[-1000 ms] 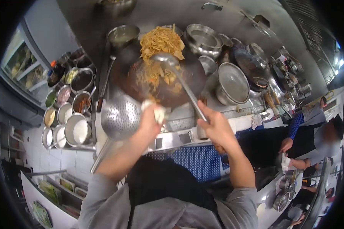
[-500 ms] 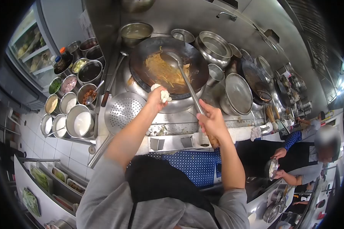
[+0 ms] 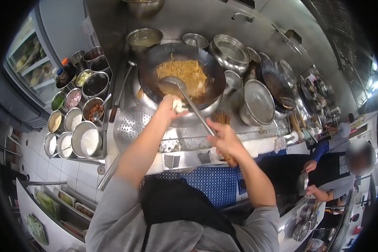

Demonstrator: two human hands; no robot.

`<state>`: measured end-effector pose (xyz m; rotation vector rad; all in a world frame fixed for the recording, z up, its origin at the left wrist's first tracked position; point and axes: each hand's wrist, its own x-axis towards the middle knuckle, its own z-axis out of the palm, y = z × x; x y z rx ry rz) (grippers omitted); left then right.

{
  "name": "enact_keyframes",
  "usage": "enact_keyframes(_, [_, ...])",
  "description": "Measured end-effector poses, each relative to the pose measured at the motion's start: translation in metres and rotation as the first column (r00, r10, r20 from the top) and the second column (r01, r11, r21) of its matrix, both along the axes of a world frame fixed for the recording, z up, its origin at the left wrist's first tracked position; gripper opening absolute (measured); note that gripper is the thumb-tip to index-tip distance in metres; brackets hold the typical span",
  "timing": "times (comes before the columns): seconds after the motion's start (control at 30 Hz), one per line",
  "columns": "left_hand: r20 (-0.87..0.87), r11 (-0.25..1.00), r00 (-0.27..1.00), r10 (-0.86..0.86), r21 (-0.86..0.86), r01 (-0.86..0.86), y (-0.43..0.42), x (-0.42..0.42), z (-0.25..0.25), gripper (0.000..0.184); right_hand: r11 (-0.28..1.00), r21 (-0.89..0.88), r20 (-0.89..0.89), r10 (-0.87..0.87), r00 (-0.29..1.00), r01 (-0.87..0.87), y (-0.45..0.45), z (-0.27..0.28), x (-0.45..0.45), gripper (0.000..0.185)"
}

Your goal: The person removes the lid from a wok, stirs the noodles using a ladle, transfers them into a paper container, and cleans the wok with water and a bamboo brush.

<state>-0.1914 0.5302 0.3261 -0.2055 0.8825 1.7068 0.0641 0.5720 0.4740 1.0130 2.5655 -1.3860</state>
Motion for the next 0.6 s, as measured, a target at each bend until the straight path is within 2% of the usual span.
enact_keyframes(0.07, [-0.001,0.999,0.999,0.049,-0.009,-0.049,0.01,0.005,-0.023,0.011,0.999,-0.049,0.018,-0.016,1.0,0.017,-0.004,0.013,-0.001,0.06])
enact_keyframes(0.1, [0.017,0.985,0.987,0.162,-0.055,-0.161,0.003,0.021,-0.005,0.009,0.999,-0.05,-0.032,-0.016,0.999,0.014,-0.004,0.016,0.004,0.062])
enact_keyframes(0.2, [0.097,0.996,0.992,0.083,-0.023,-0.081,-0.036,0.051,0.068,0.007,0.996,-0.093,0.117,0.016,0.993,-0.005,-0.009,0.076,0.031,0.061])
enact_keyframes(0.23, [0.083,0.994,0.991,0.102,-0.041,-0.099,-0.044,0.065,0.092,0.009,0.992,-0.123,0.109,-0.024,0.994,0.037,-0.011,0.091,0.033,0.061])
enact_keyframes(0.27, [0.097,0.997,0.992,0.077,-0.001,-0.078,-0.039,0.06,0.084,0.009,0.984,-0.16,0.1,-0.067,0.993,0.082,-0.011,0.097,0.031,0.061])
enact_keyframes(0.33, [0.088,0.997,0.993,0.082,-0.004,-0.082,-0.019,0.047,0.049,0.007,0.999,-0.054,0.05,0.004,0.999,-0.001,0.006,0.072,0.017,0.06])
enact_keyframes(0.37, [0.024,0.983,0.985,0.174,0.049,-0.175,-0.012,0.051,0.017,0.007,1.0,0.014,0.046,-0.001,0.999,0.0,0.01,0.062,0.006,0.059])
enact_keyframes(0.4, [0.02,0.978,0.981,0.193,0.076,-0.194,-0.015,0.057,0.0,0.007,0.996,0.092,0.033,-0.004,0.999,0.001,0.013,0.053,-0.003,0.059])
enact_keyframes(0.47, [0.025,0.962,0.972,0.232,0.141,-0.233,-0.039,0.086,-0.023,0.009,0.952,0.306,-0.13,0.056,0.99,-0.013,0.021,0.023,0.001,0.057])
enact_keyframes(0.5, [0.009,0.98,0.984,0.179,0.088,-0.179,-0.066,0.107,-0.012,0.009,0.965,0.262,-0.069,-0.007,0.998,0.025,0.008,0.043,0.008,0.056])
enact_keyframes(0.57, [0.012,0.993,0.993,0.114,0.04,-0.115,-0.086,0.111,0.033,0.009,0.946,0.325,-0.187,0.068,0.98,-0.004,0.011,0.036,0.037,0.057])
enact_keyframes(0.6, [0.045,0.995,0.994,0.098,0.028,-0.1,-0.085,0.107,0.051,0.008,0.98,0.197,-0.105,0.016,0.994,0.005,0.003,0.056,0.048,0.058])
